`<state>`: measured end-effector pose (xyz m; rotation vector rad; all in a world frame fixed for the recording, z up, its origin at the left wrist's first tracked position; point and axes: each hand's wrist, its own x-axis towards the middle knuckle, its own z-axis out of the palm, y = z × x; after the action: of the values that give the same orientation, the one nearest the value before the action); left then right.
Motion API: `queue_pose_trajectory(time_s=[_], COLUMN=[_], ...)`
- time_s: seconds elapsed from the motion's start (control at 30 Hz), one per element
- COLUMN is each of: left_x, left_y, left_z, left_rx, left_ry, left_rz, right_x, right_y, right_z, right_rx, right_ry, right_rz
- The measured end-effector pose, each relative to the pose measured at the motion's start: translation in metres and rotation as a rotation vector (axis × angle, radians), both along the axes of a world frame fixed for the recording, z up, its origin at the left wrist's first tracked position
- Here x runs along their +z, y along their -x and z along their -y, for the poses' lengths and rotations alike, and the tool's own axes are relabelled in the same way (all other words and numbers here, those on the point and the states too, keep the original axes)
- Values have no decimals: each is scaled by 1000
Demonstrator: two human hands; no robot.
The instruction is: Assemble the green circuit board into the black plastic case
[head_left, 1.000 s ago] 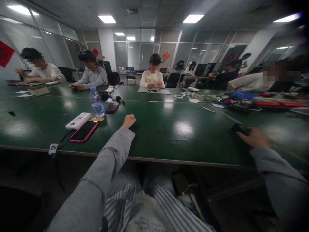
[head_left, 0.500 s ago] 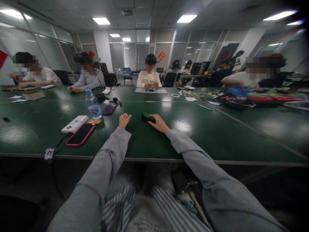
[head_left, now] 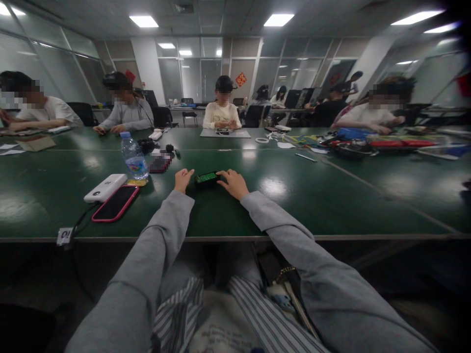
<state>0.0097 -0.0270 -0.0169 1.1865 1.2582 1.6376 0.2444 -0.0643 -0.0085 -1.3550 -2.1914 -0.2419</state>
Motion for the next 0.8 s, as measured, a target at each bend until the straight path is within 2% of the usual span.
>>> queue_pose_trajectory(time_s=[0.13, 0.2, 0.3, 0.47, 0.7, 0.8], left_x=[-2, -3, -5, -6, 3, 8], left_y=[0, 1, 3, 3, -1, -3], left_z=[-1, -3, -5, -6, 4, 8], left_rx=[-30, -46, -48, -48, -35, -15], left_ry=[6, -7, -3, -2, 20, 43], left_rz=[25, 8, -5, -14, -18, -3], right_x=[1, 1, 3, 11, 19, 21], right_y=[-10, -15, -14, 0, 21, 26], right_z=[-2, -3, -2, 9, 28, 32], right_rx=[-306, -369, -372, -254, 109, 191], right_ry=[-74, -116, -167, -184, -153, -119], right_rz=[-78, -91, -69, 24, 176, 153])
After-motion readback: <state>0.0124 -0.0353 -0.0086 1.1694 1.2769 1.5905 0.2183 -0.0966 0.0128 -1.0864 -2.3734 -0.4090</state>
